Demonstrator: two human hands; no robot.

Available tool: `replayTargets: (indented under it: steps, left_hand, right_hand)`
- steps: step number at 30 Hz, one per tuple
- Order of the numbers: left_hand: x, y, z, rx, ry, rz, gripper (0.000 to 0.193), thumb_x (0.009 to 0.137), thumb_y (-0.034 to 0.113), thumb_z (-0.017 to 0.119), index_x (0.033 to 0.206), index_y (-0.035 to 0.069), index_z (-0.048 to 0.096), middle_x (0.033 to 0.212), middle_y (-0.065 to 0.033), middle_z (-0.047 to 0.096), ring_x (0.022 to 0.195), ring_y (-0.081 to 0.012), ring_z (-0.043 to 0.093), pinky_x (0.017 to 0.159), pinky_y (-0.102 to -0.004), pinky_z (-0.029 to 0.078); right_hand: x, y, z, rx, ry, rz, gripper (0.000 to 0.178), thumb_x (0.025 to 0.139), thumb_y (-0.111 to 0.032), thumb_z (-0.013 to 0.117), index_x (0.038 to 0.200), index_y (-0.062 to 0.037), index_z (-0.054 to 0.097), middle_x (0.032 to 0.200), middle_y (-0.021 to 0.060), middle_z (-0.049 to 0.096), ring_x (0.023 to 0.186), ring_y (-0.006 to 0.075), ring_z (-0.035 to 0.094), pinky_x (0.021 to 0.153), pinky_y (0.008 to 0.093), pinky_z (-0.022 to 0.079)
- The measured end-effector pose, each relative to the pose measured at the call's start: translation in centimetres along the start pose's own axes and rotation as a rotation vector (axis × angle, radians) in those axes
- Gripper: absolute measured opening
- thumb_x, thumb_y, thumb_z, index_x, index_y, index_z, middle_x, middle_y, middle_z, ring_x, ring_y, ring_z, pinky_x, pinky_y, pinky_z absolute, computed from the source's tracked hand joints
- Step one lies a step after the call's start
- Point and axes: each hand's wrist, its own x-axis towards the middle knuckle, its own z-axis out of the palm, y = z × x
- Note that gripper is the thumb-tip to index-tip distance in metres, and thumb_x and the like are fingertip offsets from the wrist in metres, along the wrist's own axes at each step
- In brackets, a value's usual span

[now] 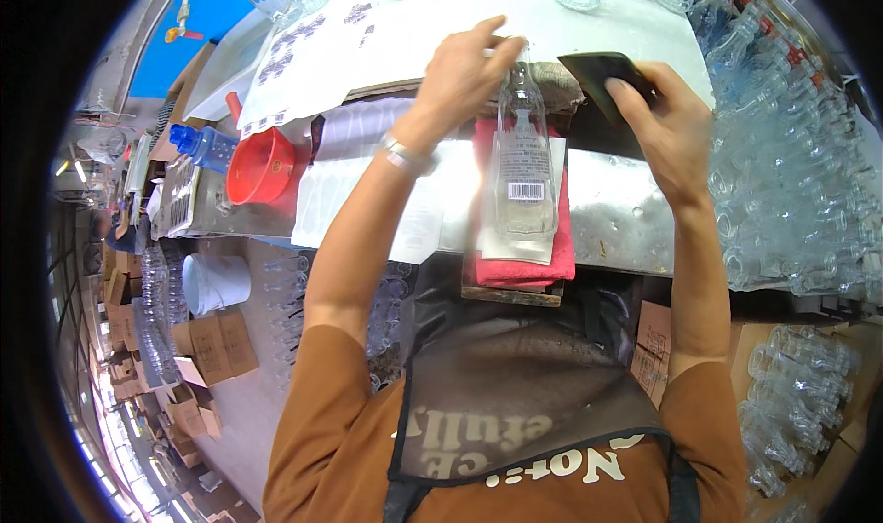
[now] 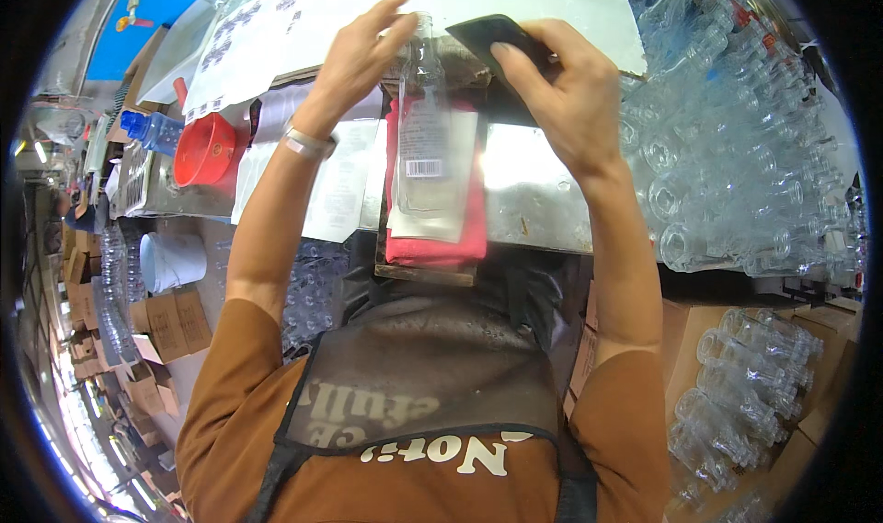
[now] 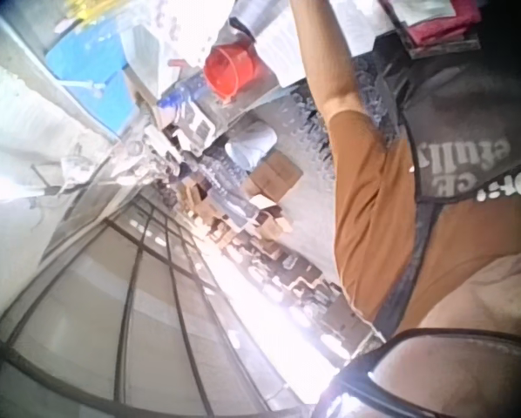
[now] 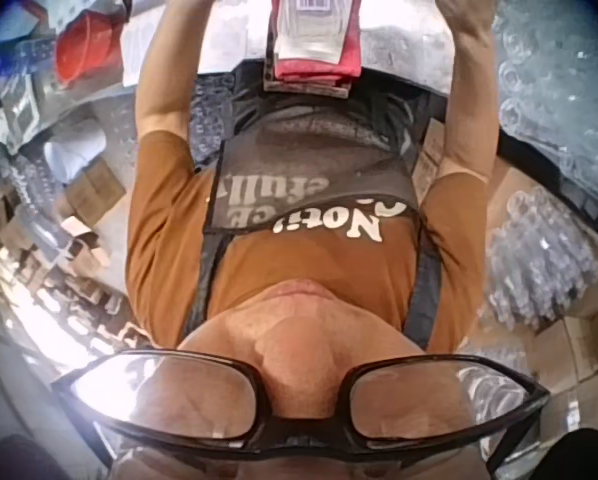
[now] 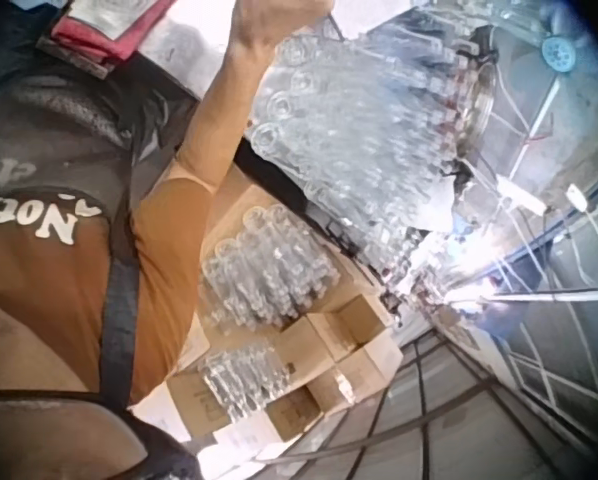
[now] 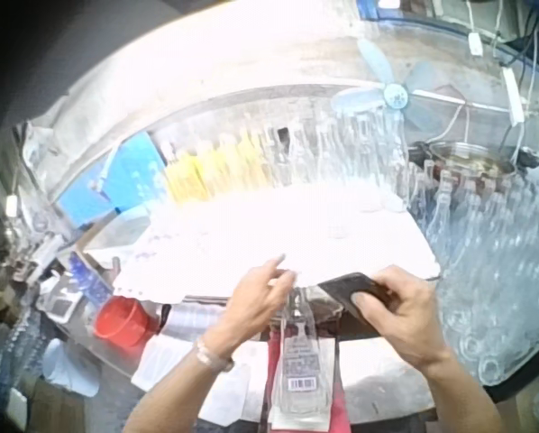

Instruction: The person applies labels to clear plastic bottles one by one. They pick a bottle, place a label on it, smooth it with a black card, and set it aside. The person also handles sheets of labels and stacks them on the table.

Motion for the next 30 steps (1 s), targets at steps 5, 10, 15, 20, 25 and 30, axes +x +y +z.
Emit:
replayTargets:
  steps: [5,10,15,20,25,30]
  left_hand:
    - [-0.9,2.2,0.5,-0.072,0.144,-0.041,0.058,0.093,0.037,0.067,0.132,-0.005,0.057,0.103,-0.0186,0.072,0.093,-0.0231,0.070,0.081,-0.0329,0.056]
    - [-10.1,6.1,-6.6,-0.753,0.121,-0.117,0.037,0.094,0.021,0.070,0.119,-0.005,0.063,0.099,-0.0115,0.073,0.092,-0.0139,0.069,0.082,-0.0269,0.054]
    - [-21.6,4.0,-15.1,-0.624,0.609,-0.137,0.034,0.096,0.020,0.066,0.124,-0.001,0.061,0.106,-0.0156,0.073,0.099,-0.0176,0.069,0.088,-0.0300,0.054]
    - [-34.6,2.3,-18.7,-0.197,0.919,-0.539,0.037,0.096,0.027,0.069,0.121,0.001,0.063,0.108,-0.0141,0.073,0.096,-0.0149,0.068,0.085,-0.0276,0.052]
    - [-46.9,-5.0,-15.3,0.313,0.861,-1.157,0.031,0.090,0.029,0.074,0.110,0.007,0.069,0.096,-0.0025,0.074,0.080,-0.0054,0.062,0.071,-0.0238,0.049]
    - [-64.2,-14.2,-5.8,0.430,0.817,-1.386,0.033,0.085,0.035,0.075,0.106,0.010,0.071,0.086,-0.0085,0.069,0.071,-0.0186,0.063,0.070,-0.0331,0.051]
  right_hand:
    - [-4.9,-0.7,-1.5,0.187,-0.034,0.122,0.020,0.090,-0.013,0.073,0.104,0.0003,0.069,0.088,0.0043,0.068,0.076,0.0084,0.063,0.066,0.0234,0.050]
    - [-6.2,-0.6,-1.5,0.392,0.176,0.205,0.021,0.094,-0.010,0.069,0.112,0.0002,0.067,0.100,0.0036,0.068,0.088,0.0093,0.062,0.079,0.0222,0.050]
    - [-3.7,-0.7,1.3,0.504,0.092,0.126,0.015,0.097,-0.009,0.064,0.109,0.0000,0.066,0.096,0.0047,0.069,0.083,0.0097,0.064,0.070,0.0226,0.050]
    - [-0.7,-1.0,5.8,0.540,-0.018,0.066,0.017,0.096,-0.011,0.065,0.109,-0.0006,0.067,0.099,0.0092,0.071,0.082,0.0134,0.068,0.067,0.0238,0.053]
    - [2.0,0.0,8.0,0.590,-0.051,0.089,0.020,0.094,-0.011,0.068,0.107,0.0023,0.066,0.099,0.0124,0.071,0.085,0.0166,0.068,0.073,0.0269,0.054]
    - [2.7,1.1,9.0,0.530,-0.042,0.156,0.021,0.091,-0.015,0.072,0.104,0.0007,0.066,0.091,0.0096,0.069,0.079,0.0140,0.066,0.071,0.0244,0.050]
